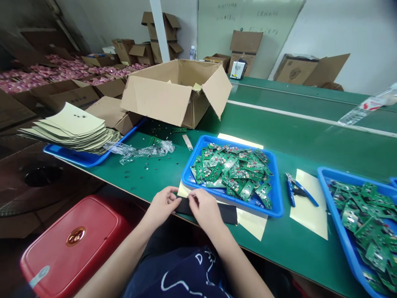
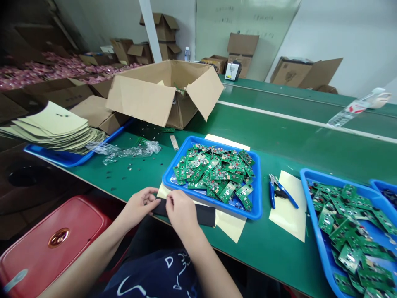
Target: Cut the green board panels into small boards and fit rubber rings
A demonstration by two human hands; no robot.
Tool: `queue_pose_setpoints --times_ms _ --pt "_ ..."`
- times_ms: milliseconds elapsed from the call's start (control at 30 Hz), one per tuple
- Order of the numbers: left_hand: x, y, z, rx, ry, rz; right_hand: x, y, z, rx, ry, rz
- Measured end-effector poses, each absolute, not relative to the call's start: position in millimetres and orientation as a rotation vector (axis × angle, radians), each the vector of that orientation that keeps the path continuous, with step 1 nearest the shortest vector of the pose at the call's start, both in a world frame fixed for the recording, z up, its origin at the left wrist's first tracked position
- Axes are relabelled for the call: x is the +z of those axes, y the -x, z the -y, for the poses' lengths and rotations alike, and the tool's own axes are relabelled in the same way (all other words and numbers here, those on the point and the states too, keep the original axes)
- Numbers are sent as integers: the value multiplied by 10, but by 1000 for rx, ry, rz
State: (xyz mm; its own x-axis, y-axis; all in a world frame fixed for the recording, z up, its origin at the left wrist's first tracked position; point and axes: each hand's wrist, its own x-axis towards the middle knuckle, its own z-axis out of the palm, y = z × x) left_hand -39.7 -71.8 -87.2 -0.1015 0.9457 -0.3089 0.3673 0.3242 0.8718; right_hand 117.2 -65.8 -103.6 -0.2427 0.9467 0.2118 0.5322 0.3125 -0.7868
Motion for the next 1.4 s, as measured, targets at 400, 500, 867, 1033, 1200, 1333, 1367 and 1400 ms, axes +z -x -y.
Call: queue_pose_setpoints --times_ms 400,500,867,1033,1200,1333,1367,1400 --pt "-832 377 649 720 -1197 -1744 -353 -3227 880 507 940 664" --pt "-863 344 647 736 -1159 -1770 -146 -3357 813 585 942 670" --pt "-635 188 694 68 -2214 -2169 -307 -2877 161 928 916 1132" --pt "-873 100 909 268 -2669 -1438 -509 -2857 100 986 1012 1097" --pt "-1089 1 934 286 -2789 -1371 -568 -2866 119 1038 1029 1041" --pt "-1095 -98 873 450 -2697 -1634 -577 -2855 135 1086 1000 1033" --pt "-1084 -120 867 491 -2671 -1697 -580 -2853 139 1091 1002 1036" --pt "-1069 -139 858 524 -2653 -1741 -584 -2850 143 1092 1007 1039"
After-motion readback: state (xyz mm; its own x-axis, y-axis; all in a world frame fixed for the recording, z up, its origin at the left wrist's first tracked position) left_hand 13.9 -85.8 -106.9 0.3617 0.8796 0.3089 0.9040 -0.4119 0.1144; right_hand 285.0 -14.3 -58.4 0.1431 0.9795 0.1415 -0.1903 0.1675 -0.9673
